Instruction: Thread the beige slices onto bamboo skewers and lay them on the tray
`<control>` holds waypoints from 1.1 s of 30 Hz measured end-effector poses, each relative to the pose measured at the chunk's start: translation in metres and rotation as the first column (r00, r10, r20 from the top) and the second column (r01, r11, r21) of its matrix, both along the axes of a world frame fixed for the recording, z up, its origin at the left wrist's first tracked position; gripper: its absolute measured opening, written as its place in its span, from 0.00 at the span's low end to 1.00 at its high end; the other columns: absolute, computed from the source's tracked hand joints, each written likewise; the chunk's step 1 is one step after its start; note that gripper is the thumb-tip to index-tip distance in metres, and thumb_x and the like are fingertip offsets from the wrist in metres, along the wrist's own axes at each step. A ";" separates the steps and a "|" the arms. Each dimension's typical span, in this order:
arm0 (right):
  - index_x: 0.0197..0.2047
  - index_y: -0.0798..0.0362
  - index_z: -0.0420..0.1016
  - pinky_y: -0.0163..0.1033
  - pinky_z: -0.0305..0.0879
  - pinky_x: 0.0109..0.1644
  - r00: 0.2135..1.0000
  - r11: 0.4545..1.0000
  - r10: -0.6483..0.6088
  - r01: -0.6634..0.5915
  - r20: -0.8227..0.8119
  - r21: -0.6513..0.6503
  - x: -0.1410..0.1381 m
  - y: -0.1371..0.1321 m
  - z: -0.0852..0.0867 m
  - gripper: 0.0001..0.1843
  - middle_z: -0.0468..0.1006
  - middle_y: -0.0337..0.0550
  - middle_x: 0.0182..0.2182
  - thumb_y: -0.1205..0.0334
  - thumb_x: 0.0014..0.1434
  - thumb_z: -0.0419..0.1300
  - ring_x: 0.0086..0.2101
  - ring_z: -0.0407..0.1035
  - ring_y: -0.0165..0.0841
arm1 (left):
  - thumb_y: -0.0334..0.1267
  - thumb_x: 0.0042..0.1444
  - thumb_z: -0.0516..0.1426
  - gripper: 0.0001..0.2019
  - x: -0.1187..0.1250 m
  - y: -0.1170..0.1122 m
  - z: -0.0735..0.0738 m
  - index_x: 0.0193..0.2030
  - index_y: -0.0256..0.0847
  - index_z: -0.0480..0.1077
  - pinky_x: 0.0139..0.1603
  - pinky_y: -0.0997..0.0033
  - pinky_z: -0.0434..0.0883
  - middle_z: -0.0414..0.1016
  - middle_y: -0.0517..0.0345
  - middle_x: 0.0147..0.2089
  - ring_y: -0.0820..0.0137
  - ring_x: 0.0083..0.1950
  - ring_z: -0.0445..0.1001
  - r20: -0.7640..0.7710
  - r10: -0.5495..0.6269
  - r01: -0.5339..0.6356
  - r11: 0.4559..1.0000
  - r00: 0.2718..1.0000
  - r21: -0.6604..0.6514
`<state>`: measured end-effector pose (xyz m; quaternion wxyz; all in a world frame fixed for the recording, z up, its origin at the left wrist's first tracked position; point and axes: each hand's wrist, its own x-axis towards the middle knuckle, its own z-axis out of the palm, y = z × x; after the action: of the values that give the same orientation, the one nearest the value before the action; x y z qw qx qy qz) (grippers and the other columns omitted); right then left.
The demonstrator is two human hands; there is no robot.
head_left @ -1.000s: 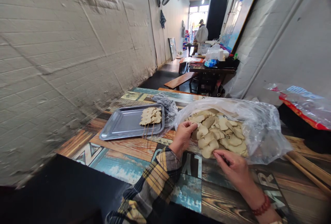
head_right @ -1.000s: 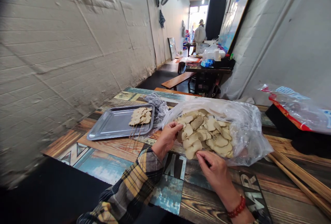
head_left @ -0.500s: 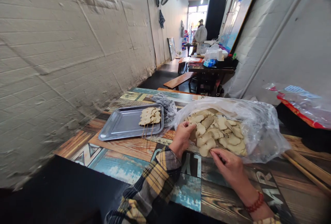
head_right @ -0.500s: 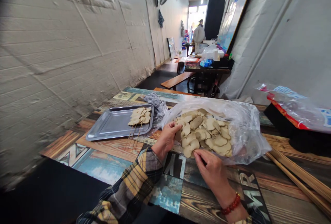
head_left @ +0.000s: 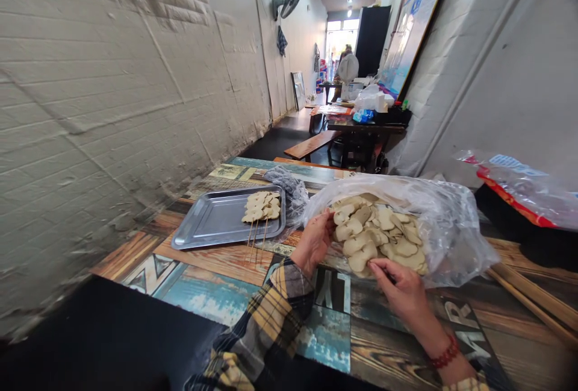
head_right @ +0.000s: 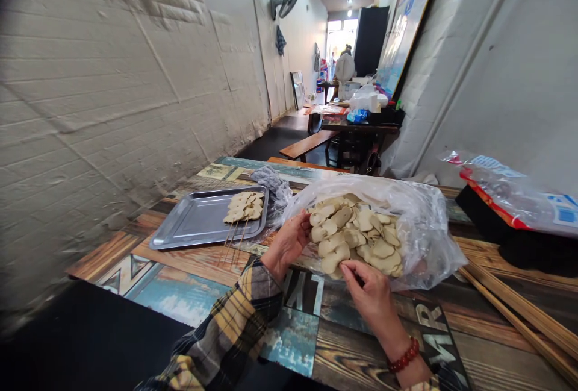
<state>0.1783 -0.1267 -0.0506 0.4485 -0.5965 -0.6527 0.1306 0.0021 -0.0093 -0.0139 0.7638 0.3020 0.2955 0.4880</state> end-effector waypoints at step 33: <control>0.33 0.53 0.84 0.37 0.67 0.28 0.996 0.996 -0.007 -0.001 -0.088 -0.092 -0.003 0.002 0.005 0.24 0.80 0.43 0.21 0.43 0.64 0.55 0.22 0.72 0.36 | 0.41 0.34 0.76 0.21 0.002 0.000 -0.004 0.34 0.35 0.78 0.34 0.75 0.69 0.79 0.57 0.32 0.74 0.31 0.73 -0.039 -0.007 0.010 0.998 0.999 0.066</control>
<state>0.1754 -0.1244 -0.0460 0.4493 -0.6111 -0.6246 0.1859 0.0042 -0.0091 -0.0180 0.7495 0.3378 0.2926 0.4885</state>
